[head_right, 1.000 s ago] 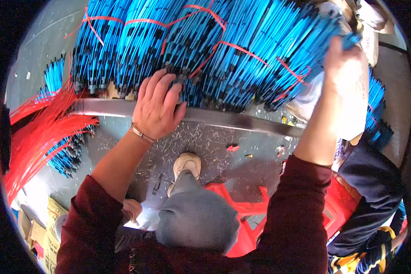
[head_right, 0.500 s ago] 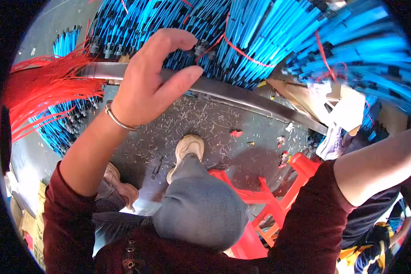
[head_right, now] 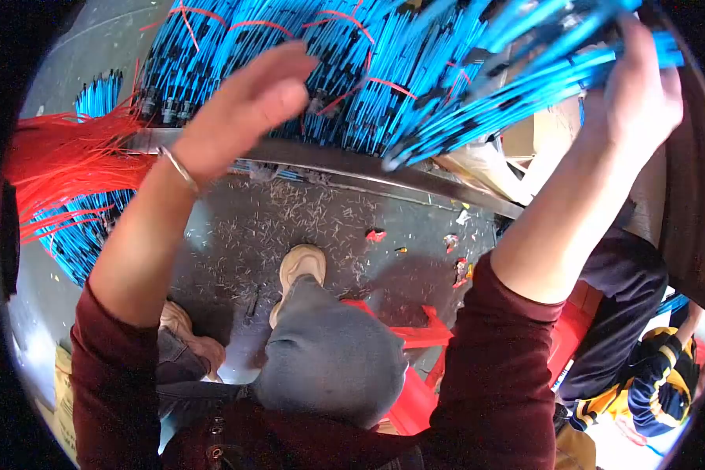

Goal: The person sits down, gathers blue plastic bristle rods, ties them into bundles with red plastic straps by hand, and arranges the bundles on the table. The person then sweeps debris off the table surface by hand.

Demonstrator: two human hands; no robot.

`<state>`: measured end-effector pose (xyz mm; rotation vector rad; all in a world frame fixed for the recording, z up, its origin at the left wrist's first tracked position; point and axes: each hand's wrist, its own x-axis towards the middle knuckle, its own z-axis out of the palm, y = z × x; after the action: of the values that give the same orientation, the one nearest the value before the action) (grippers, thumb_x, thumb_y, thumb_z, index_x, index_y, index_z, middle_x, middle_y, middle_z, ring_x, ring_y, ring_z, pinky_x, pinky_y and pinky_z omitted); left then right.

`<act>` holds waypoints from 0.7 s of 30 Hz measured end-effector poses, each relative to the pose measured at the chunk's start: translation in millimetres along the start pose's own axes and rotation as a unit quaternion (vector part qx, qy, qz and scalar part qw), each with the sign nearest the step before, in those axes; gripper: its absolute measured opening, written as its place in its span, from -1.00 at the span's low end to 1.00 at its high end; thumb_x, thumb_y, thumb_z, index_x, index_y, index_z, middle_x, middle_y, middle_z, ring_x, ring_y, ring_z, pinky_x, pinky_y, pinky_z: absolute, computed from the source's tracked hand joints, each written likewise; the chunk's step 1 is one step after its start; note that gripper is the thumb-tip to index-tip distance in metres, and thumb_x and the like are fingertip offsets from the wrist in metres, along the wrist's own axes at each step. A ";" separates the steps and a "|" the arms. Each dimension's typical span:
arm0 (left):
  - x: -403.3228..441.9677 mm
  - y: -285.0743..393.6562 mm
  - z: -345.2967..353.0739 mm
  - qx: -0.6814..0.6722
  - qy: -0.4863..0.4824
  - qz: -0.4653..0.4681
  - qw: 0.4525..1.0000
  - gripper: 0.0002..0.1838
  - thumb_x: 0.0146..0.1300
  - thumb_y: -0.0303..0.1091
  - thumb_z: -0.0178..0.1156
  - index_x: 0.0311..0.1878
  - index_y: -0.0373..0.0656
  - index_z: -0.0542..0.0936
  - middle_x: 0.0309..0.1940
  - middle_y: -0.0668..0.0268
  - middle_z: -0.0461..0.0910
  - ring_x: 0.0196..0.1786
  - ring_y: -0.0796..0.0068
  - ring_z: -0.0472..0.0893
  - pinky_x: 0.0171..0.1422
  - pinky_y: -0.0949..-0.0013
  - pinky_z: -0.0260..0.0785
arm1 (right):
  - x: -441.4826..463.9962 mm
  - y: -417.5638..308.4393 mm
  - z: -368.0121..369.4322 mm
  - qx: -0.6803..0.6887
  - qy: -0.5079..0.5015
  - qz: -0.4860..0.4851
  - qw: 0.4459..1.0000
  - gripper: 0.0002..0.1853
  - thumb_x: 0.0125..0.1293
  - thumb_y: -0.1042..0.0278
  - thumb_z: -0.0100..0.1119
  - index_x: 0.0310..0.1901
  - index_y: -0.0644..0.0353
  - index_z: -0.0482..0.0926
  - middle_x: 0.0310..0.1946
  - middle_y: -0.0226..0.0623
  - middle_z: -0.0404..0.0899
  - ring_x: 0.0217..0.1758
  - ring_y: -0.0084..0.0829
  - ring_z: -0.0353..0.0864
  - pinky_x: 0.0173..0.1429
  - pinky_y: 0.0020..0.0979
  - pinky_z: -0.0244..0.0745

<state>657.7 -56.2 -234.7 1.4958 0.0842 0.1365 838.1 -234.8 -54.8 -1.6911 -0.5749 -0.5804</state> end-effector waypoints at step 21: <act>-4.8 -53.8 -22.0 -0.202 0.187 -0.217 0.937 -0.52 0.04 -0.10 0.17 -0.04 -0.22 0.40 -0.39 0.32 0.50 -0.40 0.49 0.51 -0.29 0.42 0.41 | -44.7 240.4 12.3 -0.450 -0.137 0.127 0.873 -0.24 -0.03 -0.04 0.15 0.03 0.52 0.30 -0.12 0.23 0.48 0.00 0.05 0.48 0.14 -0.23 0.34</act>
<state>652.0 -38.9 -290.1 0.9966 0.6528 0.0727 962.4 -269.0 -262.9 -2.7200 -0.2589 -0.4338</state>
